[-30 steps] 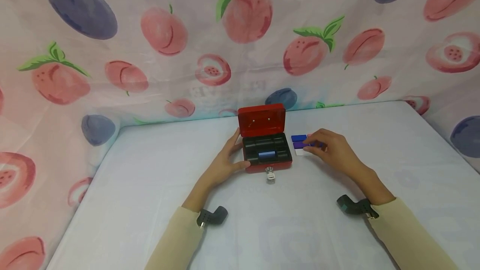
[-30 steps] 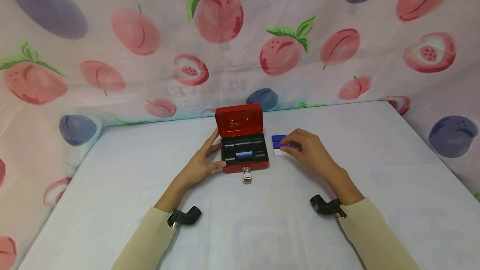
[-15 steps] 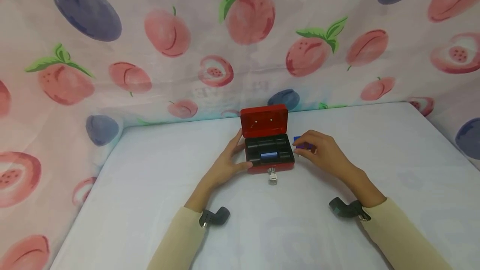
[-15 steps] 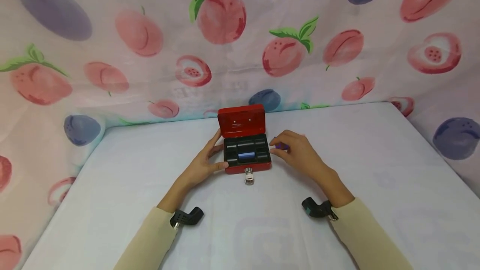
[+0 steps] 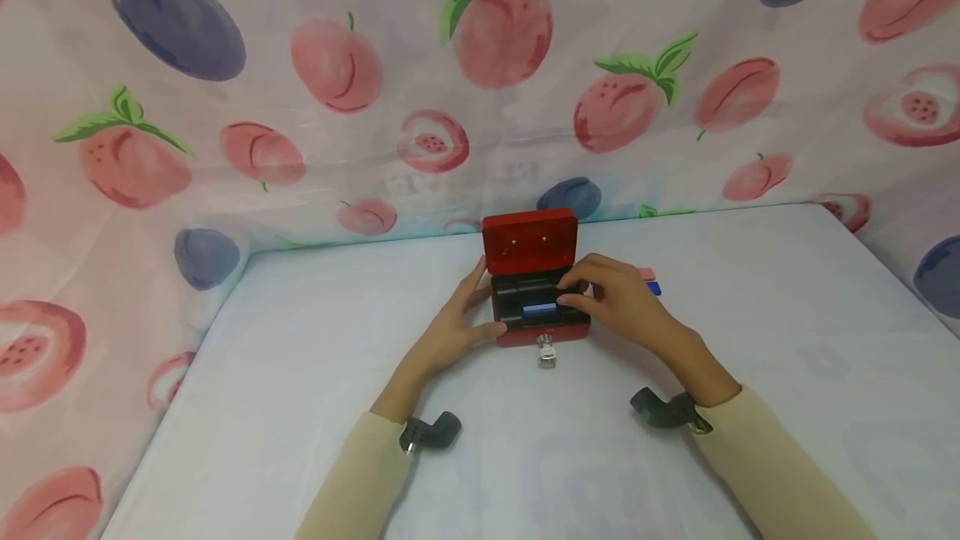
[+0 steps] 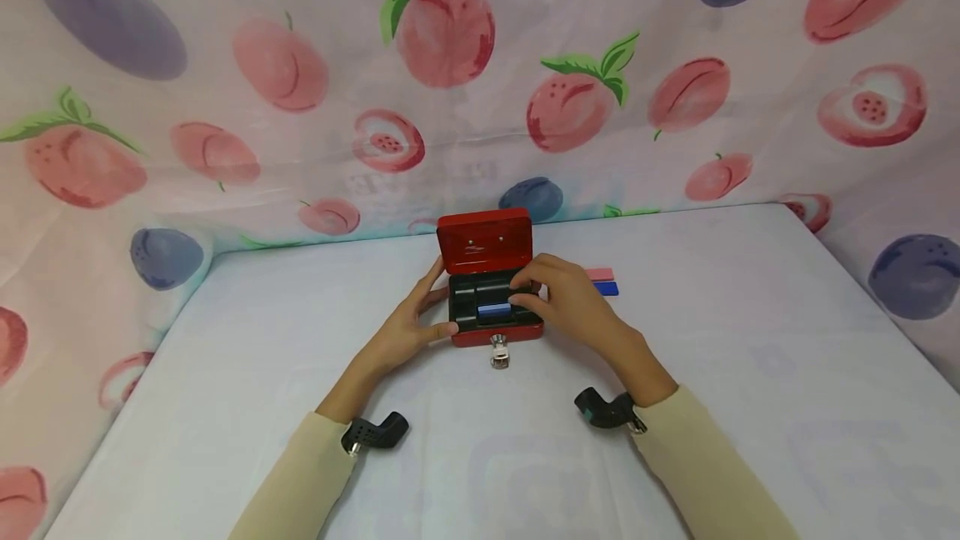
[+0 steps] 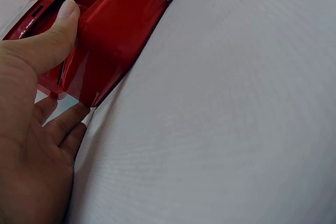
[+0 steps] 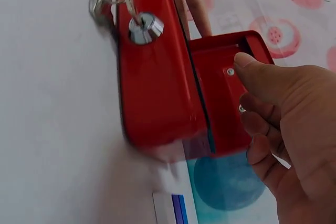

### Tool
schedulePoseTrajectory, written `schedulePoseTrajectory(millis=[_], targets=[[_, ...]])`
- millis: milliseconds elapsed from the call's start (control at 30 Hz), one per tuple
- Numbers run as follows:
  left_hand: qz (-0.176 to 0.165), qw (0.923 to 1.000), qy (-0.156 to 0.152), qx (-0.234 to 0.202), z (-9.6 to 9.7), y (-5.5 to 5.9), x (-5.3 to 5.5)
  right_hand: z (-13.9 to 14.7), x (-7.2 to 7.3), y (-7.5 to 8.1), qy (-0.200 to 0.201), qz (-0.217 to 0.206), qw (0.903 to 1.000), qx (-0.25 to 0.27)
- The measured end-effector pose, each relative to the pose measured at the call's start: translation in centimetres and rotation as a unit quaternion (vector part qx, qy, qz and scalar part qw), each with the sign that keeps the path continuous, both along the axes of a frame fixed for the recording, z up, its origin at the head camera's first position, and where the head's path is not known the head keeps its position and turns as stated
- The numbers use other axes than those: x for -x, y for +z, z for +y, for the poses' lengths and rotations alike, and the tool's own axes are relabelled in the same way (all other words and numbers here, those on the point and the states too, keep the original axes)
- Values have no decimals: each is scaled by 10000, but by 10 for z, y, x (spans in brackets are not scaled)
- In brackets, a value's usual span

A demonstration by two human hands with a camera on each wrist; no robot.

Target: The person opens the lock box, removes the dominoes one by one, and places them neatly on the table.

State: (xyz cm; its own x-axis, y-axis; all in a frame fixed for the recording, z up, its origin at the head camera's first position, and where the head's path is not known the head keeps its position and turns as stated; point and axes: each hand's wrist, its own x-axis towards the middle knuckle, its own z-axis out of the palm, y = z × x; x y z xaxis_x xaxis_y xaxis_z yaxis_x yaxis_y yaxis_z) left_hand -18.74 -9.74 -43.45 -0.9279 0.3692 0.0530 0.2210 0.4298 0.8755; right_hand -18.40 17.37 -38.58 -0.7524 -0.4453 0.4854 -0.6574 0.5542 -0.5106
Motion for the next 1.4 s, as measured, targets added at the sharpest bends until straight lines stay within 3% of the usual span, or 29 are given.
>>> schedulePoseTrajectory(millis=[233,600,1133,1267,1400], targets=[[-8,10000,15,13,-1,0,0,-13,2,0,115,-123,9998,-57],[75,9999,-83,-35,-1,0,0,-21,-2,-9,45,-659,9967,-461],[18,10000,-77,-32,0,0,1,-21,-1,-12,4,-354,9950,-932],[-36,9998,-141,-95,1,6,-2,-20,-2,-12,76,-215,9952,-957],[-86,9997,-211,-74,4,28,-13,-20,-2,-12,170,-91,9954,-940]])
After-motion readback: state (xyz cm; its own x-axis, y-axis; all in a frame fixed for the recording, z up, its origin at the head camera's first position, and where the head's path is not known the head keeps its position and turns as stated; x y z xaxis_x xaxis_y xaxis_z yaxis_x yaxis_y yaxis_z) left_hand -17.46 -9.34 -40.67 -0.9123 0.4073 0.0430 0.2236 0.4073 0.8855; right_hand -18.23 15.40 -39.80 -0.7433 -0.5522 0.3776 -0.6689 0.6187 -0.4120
